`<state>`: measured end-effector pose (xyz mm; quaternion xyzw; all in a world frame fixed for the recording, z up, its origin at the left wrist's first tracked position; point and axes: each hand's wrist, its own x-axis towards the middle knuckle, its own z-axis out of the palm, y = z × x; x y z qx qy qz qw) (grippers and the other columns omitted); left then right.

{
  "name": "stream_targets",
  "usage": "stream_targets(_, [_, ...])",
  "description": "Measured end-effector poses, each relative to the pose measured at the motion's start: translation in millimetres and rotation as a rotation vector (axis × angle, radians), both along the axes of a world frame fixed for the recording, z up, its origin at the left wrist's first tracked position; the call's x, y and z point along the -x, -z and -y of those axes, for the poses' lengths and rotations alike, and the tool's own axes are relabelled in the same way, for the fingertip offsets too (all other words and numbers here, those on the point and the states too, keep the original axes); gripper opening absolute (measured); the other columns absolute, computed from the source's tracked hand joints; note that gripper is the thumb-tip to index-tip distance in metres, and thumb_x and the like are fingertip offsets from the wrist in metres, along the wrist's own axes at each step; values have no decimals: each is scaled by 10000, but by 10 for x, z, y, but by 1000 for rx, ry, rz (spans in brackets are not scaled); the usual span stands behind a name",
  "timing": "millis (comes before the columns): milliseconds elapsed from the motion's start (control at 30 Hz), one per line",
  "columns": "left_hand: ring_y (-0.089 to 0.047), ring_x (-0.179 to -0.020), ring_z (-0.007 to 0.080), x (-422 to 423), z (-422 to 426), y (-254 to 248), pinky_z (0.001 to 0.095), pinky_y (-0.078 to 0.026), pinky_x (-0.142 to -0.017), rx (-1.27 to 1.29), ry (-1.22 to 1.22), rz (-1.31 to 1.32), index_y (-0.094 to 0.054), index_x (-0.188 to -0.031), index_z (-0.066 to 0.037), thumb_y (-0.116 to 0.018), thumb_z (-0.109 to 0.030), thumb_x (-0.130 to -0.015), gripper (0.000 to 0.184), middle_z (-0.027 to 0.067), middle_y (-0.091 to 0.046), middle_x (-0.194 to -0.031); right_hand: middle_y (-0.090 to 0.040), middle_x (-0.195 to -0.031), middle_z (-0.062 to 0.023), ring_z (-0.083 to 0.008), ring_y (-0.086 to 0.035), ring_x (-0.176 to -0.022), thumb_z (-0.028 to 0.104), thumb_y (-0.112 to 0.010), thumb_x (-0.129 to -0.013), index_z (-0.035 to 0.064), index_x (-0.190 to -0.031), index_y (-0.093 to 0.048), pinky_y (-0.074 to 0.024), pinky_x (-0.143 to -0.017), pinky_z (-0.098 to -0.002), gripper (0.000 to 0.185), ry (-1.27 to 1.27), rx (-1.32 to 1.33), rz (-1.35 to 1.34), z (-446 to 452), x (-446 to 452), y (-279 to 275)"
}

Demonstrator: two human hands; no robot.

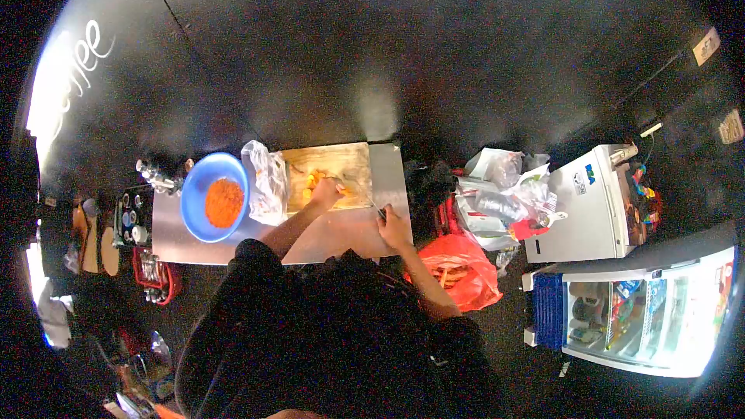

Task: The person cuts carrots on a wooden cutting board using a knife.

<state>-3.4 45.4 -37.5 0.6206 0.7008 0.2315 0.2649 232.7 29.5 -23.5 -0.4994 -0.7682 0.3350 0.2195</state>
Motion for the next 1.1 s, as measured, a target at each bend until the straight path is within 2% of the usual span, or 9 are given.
stream_targets(33, [-598, -641, 204, 0, 25, -40, 316, -488, -582, 5, -25, 128, -599, -760, -16, -690, -76, -594, 198, 115, -611, -715, -555, -719, -200, -394, -542, -697, 174, -536, -758, 36, -905, -397, -407, -576, -448, 246, 6, 28, 3, 6, 39, 67])
stream_targets(233, [-608, -619, 175, 88, 5, 300, 290, -497, -568, -42, -79, 264, -620, -792, -19, -702, -93, -598, 224, 125, -620, -699, -545, -724, -241, -416, -535, -718, 150, -527, -762, 18, -919, -379, -418, -606, -469, 253, -28, 66, 52, 58, 233, 160])
stream_targets(333, [-603, -737, 234, -33, 89, -300, 306, -484, -636, 53, -63, 67, -625, -820, -34, -694, -89, -605, 232, 134, -618, -800, -544, -738, -252, -425, -531, -725, 159, -512, -773, 15, -940, -367, -421, -624, -482, 264, -39, 94, 71, 71, 305, 180])
stream_targets(567, [-604, -697, 257, 68, -11, 280, 324, -485, -628, -18, -90, 160, -643, -792, -54, -692, -126, -622, 191, 130, -618, -760, -539, -743, -274, -434, -531, -701, 179, -448, -819, 0, -1046, -299, -423, -622, -499, 326, -137, 109, 148, 114, 443, 201])
stream_targets(800, [-606, -683, 261, 32, 106, 84, 328, -491, -621, -31, -94, 96, -640, -831, -58, -695, -105, -606, 236, 140, -616, -748, -539, -727, -278, -436, -532, -694, 186, -434, -827, 3, -1082, -281, -423, -607, -508, 349, -35, 79, 150, 187, 491, 211])
stream_targets(867, [-605, -683, 261, 25, 116, 153, 327, -492, -622, -23, -127, 106, -639, -834, -58, -699, -103, -599, 247, 142, -616, -744, -546, -747, -267, -417, -542, -680, 214, -421, -830, 3, -1195, -230, -432, -606, -500, 463, -131, 162, 198, 147, 490, 230])
stream_targets(967, [-602, -678, 268, -22, 152, 88, 333, -493, -619, 22, -174, 86, -636, -835, -61, -696, -89, -597, 247, 147, -615, -742, -540, -710, -284, -452, -527, -675, 196, -429, -831, 6, -1065, -301, -428, -596, -512, 327, -35, 116, 129, 163, 519, 169])
stream_targets(1033, [-598, -678, 279, 3, 100, 370, 344, -489, -618, -35, -176, -121, -636, -828, -62, -681, -73, -609, 224, 153, -611, -741, -543, -709, -280, -449, -530, -670, 206, -423, -833, 9, -1057, -306, -429, -596, -511, 321, -84, 119, 149, 159, 523, 101])
stream_targets(1100, [-596, -687, 285, 10, 125, 381, 350, -486, -621, -52, -171, -35, -636, -829, -64, -673, -74, -618, 215, 158, -606, -745, -545, -708, -276, -445, -532, -665, 216, -418, -836, 12, -1050, -312, -430, -597, -510, 315, -125, 120, 168, 151, 530, 6])
